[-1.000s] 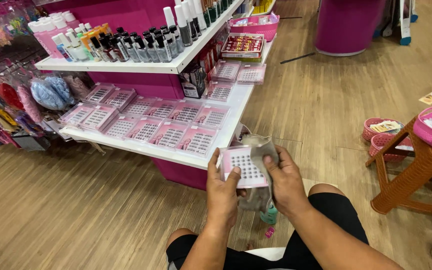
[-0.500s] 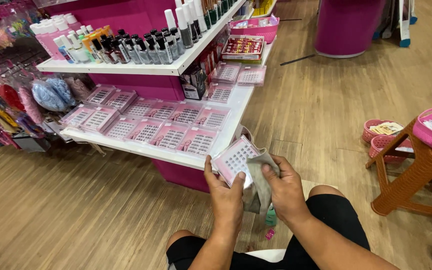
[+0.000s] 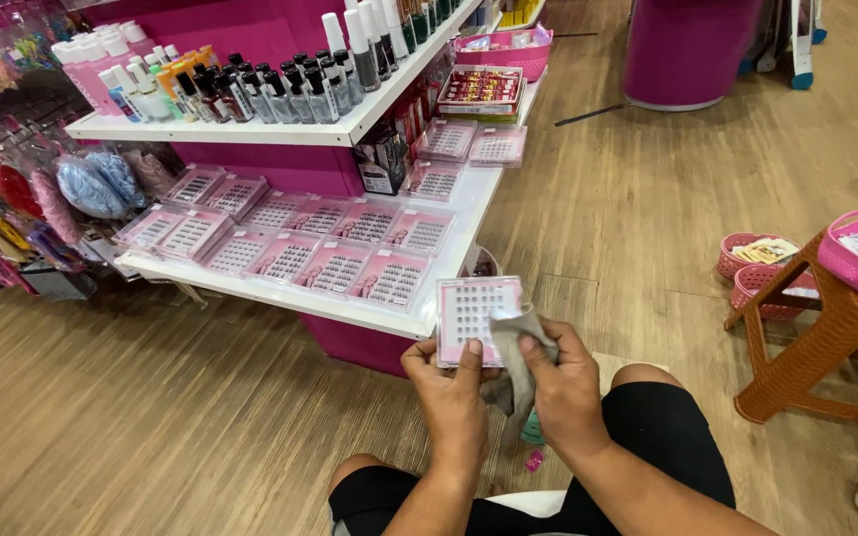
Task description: The person sits on the floor and wipes a white display shelf with a cloth. They pick up small pink packages of false eyelashes, wipe them individually, and place them back on the shelf. The person also wipes the shelf surface between packages.
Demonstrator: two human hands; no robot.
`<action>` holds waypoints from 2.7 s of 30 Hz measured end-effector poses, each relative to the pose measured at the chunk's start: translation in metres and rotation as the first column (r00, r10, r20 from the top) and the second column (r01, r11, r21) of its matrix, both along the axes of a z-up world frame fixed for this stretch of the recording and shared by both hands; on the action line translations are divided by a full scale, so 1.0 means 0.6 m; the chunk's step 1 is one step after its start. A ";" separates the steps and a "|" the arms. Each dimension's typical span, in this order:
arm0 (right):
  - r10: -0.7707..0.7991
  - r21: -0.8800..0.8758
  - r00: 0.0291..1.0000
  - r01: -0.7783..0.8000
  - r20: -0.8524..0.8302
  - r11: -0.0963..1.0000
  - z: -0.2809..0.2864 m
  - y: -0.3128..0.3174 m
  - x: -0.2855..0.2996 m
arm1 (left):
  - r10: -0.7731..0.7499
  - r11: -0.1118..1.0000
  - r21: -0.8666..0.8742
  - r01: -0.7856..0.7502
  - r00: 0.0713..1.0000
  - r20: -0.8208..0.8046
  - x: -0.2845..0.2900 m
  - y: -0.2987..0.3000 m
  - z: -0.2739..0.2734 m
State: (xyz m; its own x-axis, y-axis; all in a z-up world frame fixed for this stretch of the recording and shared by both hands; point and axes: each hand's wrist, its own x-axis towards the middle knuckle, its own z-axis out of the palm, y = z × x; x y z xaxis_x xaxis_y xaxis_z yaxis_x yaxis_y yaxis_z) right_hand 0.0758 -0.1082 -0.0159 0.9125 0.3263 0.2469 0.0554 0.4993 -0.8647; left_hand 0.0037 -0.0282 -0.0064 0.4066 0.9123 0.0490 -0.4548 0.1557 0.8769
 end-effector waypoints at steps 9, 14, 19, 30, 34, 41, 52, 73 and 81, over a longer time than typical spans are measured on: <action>0.211 0.059 0.976 -0.208 -0.046 0.976 0.054 -0.022 0.009 | 0.025 0.998 0.066 -0.025 1.000 0.000 -0.009 0.021 0.022; 0.136 -0.001 0.974 -0.139 -0.184 0.990 0.080 -0.017 0.074 | -0.098 0.980 0.163 0.117 0.988 -0.117 -0.029 0.055 0.052; 0.289 -0.112 0.952 -0.299 -0.100 0.948 0.089 -0.007 0.037 | -0.184 0.860 0.416 0.297 0.940 -0.289 -0.055 0.077 0.126; 0.420 -0.201 0.885 -0.457 -0.200 0.867 0.091 0.013 0.033 | -0.168 0.913 0.318 0.254 0.947 -0.273 -0.028 0.165 0.071; 0.316 -0.090 0.917 -0.346 -0.245 0.934 0.120 0.040 0.037 | -0.198 0.927 0.286 0.244 0.963 -0.180 -0.030 0.131 0.092; 0.177 -0.099 0.960 -0.202 -0.215 0.974 0.134 0.146 0.123 | 0.029 0.832 0.538 0.137 0.957 -0.288 -0.024 0.141 0.098; 0.064 -0.187 0.966 -0.113 -0.252 0.976 0.085 0.341 0.339 | 0.568 0.096 0.994 -0.046 0.823 -0.017 0.020 0.215 0.087; 0.010 -0.346 1.000 -0.005 0.015 0.938 0.088 0.372 0.343 | 0.581 0.040 0.999 0.009 0.813 -0.031 0.035 0.226 0.059; 0.002 -0.351 1.000 0.007 0.025 0.936 0.126 0.338 0.299 | 0.605 0.027 0.999 0.045 0.794 -0.053 0.036 0.226 0.056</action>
State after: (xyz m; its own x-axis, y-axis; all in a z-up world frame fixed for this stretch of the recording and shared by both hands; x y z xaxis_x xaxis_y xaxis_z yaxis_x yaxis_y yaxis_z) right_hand 0.2553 0.0944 0.0598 0.9085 0.3939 0.1396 0.0799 0.1640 -0.9832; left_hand 0.0253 0.1073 0.0274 0.3941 0.2319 0.8893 0.1771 -0.9687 0.1741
